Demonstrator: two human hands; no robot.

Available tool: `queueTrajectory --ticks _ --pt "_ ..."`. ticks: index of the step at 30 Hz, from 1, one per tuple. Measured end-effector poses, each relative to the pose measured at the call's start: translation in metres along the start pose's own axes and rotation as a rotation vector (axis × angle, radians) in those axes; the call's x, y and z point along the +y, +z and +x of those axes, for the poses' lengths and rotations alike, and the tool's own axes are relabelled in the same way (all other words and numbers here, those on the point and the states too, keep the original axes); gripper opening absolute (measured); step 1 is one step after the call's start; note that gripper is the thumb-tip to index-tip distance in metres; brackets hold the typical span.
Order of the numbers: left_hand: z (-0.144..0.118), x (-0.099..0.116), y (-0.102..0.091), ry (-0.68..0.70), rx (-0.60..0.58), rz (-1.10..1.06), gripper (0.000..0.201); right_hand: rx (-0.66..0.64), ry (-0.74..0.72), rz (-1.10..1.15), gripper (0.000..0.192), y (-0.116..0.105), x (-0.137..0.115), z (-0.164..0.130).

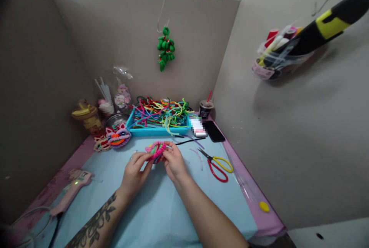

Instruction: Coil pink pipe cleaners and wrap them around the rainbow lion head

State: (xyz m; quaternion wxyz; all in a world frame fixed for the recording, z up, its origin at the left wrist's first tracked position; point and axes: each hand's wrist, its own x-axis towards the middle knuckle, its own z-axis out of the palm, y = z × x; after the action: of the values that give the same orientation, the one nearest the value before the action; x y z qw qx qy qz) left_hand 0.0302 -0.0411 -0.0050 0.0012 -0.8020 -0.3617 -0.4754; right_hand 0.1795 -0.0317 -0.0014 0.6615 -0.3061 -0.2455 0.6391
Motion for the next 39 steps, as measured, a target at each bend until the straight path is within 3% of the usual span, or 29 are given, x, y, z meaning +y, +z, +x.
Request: queueTrajectory --ticks 16,39 --pt "-0.0024 -0.0017 0.0013 -0.096 0.042 -0.097 0.019 -0.025 0.049 0.027 0.035 -0.0004 -0.0007 -0.0003" --pt "-0.0057 -0.0075 0.002 -0.121 0.053 0.015 0.025 -0.011 0.079 0.046 0.034 0.0008 0.0042 -0.0008"
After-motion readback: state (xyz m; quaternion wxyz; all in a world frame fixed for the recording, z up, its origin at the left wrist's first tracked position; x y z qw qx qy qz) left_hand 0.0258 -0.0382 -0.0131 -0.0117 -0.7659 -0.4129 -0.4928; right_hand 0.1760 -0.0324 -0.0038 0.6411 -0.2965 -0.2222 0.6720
